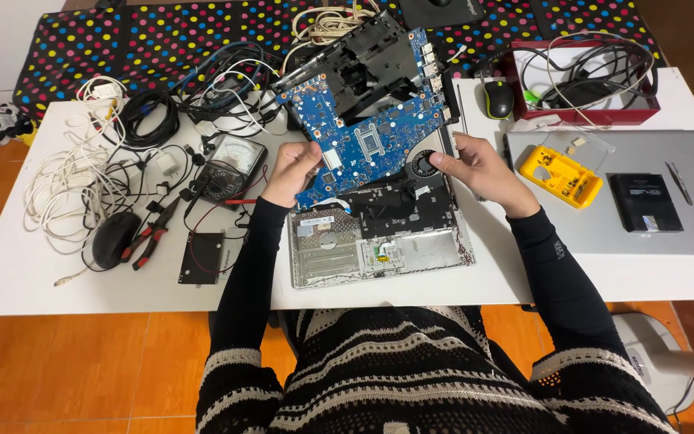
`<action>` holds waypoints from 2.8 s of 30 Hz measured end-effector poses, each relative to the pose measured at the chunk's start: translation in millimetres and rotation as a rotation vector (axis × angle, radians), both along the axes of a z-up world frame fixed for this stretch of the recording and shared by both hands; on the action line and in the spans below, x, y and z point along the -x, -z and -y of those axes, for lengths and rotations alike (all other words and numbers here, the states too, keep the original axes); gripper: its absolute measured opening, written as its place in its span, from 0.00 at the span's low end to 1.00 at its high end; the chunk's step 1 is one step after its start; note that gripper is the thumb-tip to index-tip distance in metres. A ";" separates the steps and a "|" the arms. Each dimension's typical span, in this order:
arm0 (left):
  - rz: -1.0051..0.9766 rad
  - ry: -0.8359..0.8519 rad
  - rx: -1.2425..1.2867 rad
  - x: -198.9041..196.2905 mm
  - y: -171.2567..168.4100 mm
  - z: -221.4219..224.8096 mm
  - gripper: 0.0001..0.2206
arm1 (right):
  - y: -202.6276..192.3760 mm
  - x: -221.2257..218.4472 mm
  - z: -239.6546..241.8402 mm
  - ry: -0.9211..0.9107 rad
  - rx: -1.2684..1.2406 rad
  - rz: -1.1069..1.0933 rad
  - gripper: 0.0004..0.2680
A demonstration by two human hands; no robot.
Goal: The person works at a bench on a disassembled laptop, using a screwdriver on the motherboard, lifting the board out of the chassis and repositioning it, then probing points on the motherboard with multimeter test leads. The person continues probing different spots on the board with the red and black leads.
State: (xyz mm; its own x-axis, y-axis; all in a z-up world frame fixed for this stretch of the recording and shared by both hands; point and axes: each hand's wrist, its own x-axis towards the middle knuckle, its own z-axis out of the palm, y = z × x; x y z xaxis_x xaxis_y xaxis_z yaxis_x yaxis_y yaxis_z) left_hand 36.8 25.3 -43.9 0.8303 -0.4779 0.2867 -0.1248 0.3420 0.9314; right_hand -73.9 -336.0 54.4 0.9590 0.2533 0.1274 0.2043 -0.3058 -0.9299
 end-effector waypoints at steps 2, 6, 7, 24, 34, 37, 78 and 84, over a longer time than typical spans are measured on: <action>0.059 0.021 -0.030 10.4 -18.3 1.8 0.20 | -1.5 2.2 -1.4 -0.012 -0.001 0.070 0.11; 0.092 0.009 -0.085 16.1 -25.3 -0.4 0.21 | -10.6 3.7 -6.1 0.004 0.007 0.052 0.12; 0.104 -0.010 -0.102 17.5 -26.1 -0.9 0.21 | -10.4 4.6 -7.3 -0.024 0.006 0.083 0.12; 0.240 -0.282 -0.164 29.5 -33.9 17.7 0.22 | -6.7 7.4 -9.4 0.032 0.061 0.192 0.10; 0.326 -0.210 -0.180 33.9 -38.7 7.2 0.21 | -10.6 7.3 -11.7 0.052 0.031 0.220 0.13; 0.308 -0.145 -0.160 39.7 -46.4 4.1 0.19 | -10.7 4.1 -10.1 0.026 0.008 0.190 0.12; -0.068 -0.081 0.032 59.6 -34.3 2.9 0.26 | -14.3 48.2 -24.0 -0.003 -0.280 0.055 0.10; -0.112 -0.115 0.159 64.0 -49.3 7.1 0.24 | -23.7 44.3 -19.8 0.107 -0.028 0.219 0.13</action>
State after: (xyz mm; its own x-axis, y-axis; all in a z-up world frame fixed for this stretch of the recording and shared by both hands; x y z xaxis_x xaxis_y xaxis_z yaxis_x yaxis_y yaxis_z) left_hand -27.2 18.2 5.4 0.9075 -0.3347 0.2540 -0.0701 0.4754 0.8770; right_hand -118.1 -316.2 78.1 0.9288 0.1451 0.3410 0.3700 -0.3117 -0.8752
